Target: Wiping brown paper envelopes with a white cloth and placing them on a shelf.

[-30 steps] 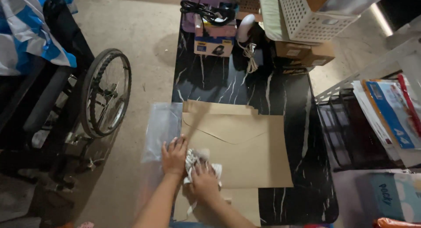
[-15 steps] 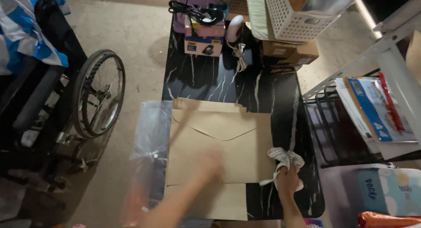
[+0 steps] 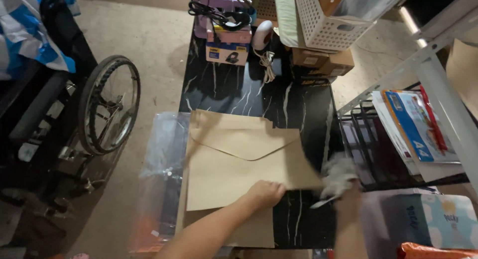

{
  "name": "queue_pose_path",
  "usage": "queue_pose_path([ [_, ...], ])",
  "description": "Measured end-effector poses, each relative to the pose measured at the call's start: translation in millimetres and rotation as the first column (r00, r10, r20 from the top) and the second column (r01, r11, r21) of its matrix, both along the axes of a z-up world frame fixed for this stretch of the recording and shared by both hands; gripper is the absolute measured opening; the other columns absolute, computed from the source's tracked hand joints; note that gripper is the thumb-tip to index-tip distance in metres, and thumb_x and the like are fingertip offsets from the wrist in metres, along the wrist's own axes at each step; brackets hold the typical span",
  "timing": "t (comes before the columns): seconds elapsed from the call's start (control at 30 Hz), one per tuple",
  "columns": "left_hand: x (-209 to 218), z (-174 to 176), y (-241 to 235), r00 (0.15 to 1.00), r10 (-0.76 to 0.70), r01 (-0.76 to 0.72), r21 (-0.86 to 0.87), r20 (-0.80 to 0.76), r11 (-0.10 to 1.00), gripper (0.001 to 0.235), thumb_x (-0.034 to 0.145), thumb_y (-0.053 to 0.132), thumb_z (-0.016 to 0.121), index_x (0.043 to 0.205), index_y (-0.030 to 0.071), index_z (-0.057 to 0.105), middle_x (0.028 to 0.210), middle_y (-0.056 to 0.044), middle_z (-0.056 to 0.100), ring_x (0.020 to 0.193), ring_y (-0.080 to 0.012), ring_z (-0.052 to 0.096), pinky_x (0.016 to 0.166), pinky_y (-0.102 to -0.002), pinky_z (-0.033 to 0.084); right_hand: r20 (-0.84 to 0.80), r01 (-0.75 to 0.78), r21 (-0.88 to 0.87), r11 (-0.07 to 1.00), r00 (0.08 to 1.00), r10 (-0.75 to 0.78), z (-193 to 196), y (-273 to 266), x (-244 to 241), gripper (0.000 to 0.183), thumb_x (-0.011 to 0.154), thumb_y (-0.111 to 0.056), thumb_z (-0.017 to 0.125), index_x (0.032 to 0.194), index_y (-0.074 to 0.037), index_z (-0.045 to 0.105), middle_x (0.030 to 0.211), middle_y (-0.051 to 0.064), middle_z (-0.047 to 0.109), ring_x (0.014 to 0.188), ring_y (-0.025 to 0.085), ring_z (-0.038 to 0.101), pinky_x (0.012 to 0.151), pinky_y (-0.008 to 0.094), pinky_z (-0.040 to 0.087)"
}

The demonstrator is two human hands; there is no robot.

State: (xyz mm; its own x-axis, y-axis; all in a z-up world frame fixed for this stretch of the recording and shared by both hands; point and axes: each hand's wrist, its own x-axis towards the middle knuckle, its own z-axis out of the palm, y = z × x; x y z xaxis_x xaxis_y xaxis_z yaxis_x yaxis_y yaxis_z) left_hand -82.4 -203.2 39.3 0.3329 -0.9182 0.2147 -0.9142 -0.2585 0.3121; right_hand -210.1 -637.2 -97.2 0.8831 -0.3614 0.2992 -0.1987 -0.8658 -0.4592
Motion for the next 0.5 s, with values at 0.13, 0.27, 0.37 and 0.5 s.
queue_pose_path([
  [0.13, 28, 71, 5, 0.982, 0.186, -0.187, -0.366, -0.038, 0.912, 0.015, 0.098, 0.012, 0.052, 0.106, 0.003, 0.061, 0.089, -0.014, 0.068, 0.072, -0.032, 0.069, 0.06, -0.043, 0.055, 0.544, -0.607, 0.787, -0.106, 0.765, -0.343, 117, 17, -18, 0.036, 0.125, -0.033, 0.039, 0.14, -0.003, 0.05, 0.135, 0.014, 0.057, 0.118, 0.032, 0.058, 0.105, 0.046, 0.052],
  [0.27, 65, 144, 42, 0.707, 0.316, -0.671, -0.458, -0.632, 0.584, 0.026, 0.105, 0.015, 0.046, 0.118, -0.001, 0.062, 0.092, -0.022, 0.07, 0.076, -0.0391, 0.069, 0.065, -0.048, 0.054, 0.453, -0.402, 0.889, 0.218, 0.839, -0.302, 183, 75, 58, 0.034, 0.121, -0.035, 0.04, 0.129, -0.005, 0.055, 0.12, 0.01, 0.059, 0.105, 0.026, 0.059, 0.093, 0.041, 0.051],
  [0.37, 131, 112, 84, 0.711, 0.384, -0.703, -0.582, -0.588, 0.41, 0.024, 0.1, 0.02, 0.045, 0.114, 0.007, 0.061, 0.1, -0.023, 0.071, 0.092, -0.0436, 0.069, 0.08, -0.052, 0.055, 0.376, -0.221, 0.866, 0.449, 0.879, -0.293, 145, 53, 77, 0.035, 0.118, -0.036, 0.04, 0.121, -0.007, 0.059, 0.108, 0.006, 0.061, 0.096, 0.022, 0.06, 0.084, 0.037, 0.05],
  [0.5, 172, 66, 117, 0.438, 0.605, -0.896, -0.266, -0.665, 0.357, 0.032, 0.099, 0.029, 0.048, 0.118, 0.006, 0.06, 0.101, -0.03, 0.068, 0.094, -0.0525, 0.062, 0.076, -0.06, 0.049, 0.293, -0.038, 0.765, 0.643, 0.91, -0.294, 154, 104, 108, 0.037, 0.115, -0.037, 0.04, 0.113, -0.009, 0.062, 0.097, 0.002, 0.063, 0.086, 0.018, 0.06, 0.075, 0.032, 0.049],
])
